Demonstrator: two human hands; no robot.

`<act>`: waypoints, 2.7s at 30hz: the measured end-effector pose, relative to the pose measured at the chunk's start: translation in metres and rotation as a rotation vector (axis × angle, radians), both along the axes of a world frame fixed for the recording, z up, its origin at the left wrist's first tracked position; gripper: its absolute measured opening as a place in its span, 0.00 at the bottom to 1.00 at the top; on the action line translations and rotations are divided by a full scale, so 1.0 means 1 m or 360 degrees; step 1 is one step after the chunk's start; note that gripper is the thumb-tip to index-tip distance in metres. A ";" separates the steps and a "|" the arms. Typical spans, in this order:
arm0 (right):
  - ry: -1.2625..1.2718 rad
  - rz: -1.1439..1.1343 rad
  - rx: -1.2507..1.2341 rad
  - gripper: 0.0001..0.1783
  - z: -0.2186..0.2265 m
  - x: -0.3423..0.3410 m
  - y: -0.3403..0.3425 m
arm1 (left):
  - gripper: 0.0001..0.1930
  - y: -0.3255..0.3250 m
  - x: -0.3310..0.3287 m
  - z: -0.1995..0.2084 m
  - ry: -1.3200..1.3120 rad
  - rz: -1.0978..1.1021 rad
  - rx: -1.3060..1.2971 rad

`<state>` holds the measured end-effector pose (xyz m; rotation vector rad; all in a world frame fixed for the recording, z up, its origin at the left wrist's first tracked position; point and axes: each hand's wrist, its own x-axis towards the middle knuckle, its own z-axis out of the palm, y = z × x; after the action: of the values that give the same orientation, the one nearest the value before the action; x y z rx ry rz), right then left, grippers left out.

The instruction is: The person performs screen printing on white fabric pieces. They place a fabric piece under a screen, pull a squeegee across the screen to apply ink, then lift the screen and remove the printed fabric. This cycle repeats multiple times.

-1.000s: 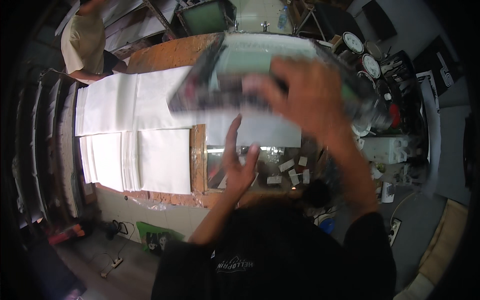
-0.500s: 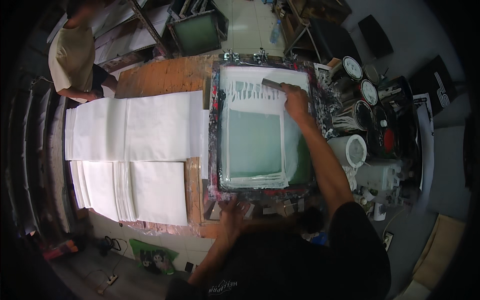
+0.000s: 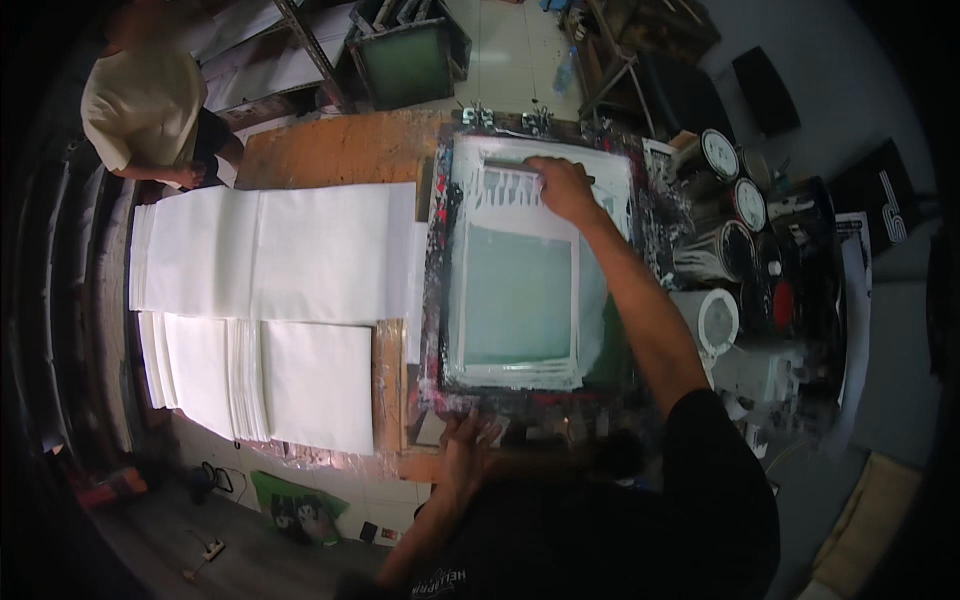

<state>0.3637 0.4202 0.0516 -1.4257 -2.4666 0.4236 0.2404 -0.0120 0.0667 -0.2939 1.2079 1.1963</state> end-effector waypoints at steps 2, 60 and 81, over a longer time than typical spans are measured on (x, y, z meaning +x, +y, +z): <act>0.0127 -0.0145 -0.0286 0.23 0.028 0.013 -0.010 | 0.17 0.003 0.001 0.002 0.0019 0.0008 0.0047; -0.0052 -0.0226 -0.0023 0.26 0.006 -0.008 -0.014 | 0.16 0.005 -0.001 -0.015 0.0137 -0.0001 0.0128; 0.0089 0.0193 0.0696 0.12 0.191 0.018 -0.274 | 0.07 0.059 -0.023 0.125 0.0313 -0.0010 0.0945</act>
<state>0.3817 0.1458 0.2431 -1.0753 -2.4105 -0.0562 0.2169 0.0466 0.1916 0.2761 0.9602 1.5418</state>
